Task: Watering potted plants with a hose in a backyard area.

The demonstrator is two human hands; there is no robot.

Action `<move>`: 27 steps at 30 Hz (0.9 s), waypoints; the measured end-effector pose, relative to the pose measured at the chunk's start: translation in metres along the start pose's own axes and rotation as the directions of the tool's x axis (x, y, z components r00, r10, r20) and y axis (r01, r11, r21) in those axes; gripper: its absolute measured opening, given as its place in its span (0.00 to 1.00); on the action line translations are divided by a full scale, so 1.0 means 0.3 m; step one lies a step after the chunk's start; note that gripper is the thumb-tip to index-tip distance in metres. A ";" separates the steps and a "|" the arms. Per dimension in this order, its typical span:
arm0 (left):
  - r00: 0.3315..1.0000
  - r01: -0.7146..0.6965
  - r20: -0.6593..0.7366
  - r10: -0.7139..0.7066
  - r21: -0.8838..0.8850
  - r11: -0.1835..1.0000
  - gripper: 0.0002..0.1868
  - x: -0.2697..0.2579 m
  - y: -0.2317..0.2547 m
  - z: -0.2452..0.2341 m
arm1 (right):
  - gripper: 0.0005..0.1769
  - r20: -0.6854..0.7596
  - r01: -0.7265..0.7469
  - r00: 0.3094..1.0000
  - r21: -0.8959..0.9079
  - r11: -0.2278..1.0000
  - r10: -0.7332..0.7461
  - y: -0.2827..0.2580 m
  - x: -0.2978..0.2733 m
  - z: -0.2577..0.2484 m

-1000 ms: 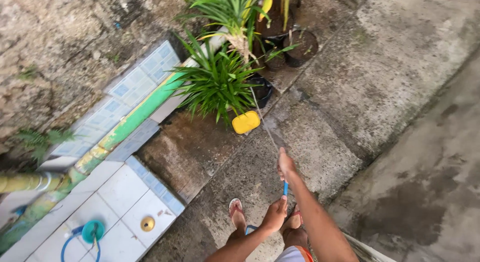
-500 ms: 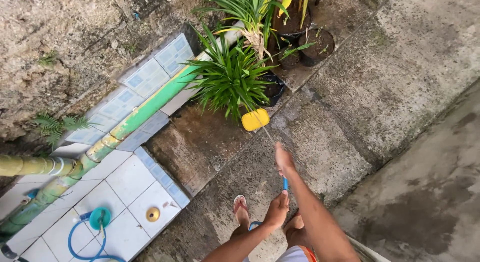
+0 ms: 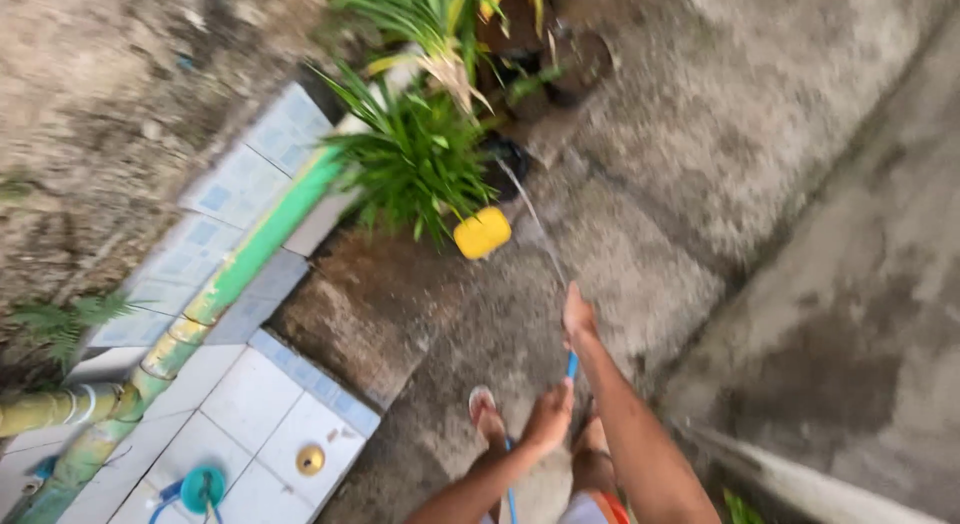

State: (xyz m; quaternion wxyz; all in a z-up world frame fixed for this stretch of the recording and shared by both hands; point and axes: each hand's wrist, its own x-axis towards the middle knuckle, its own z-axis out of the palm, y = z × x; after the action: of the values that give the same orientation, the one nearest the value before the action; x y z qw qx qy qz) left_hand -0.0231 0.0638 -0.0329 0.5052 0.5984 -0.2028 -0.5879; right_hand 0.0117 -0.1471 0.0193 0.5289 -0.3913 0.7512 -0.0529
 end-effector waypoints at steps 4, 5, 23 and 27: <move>0.988 -0.134 -0.038 0.147 0.231 0.964 0.29 -0.062 0.013 -0.047 | 0.39 0.097 -0.016 0.995 0.203 0.979 -0.004 0.115 0.002 -0.021; 0.979 -0.197 -0.010 0.204 0.228 0.954 0.27 -0.080 0.042 -0.060 | 0.39 0.133 -0.020 0.991 0.308 0.951 -0.022 0.133 -0.004 -0.027; 0.851 -0.393 0.526 -0.014 0.653 0.647 0.23 -0.743 -0.511 0.098 | 0.35 0.070 -0.076 0.997 0.842 0.534 0.032 1.349 -0.400 -0.450; 0.793 -0.381 0.570 -0.217 0.741 0.553 0.24 -0.993 -0.743 0.130 | 0.37 0.026 -0.077 0.990 0.927 0.367 0.141 1.844 -0.546 -0.453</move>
State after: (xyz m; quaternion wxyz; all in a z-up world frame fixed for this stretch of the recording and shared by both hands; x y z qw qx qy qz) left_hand -0.2042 0.3896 -0.0645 0.0986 0.5321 -0.6336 -0.5528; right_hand -0.3743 0.2937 -0.0710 0.6374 0.0233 0.6322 -0.4400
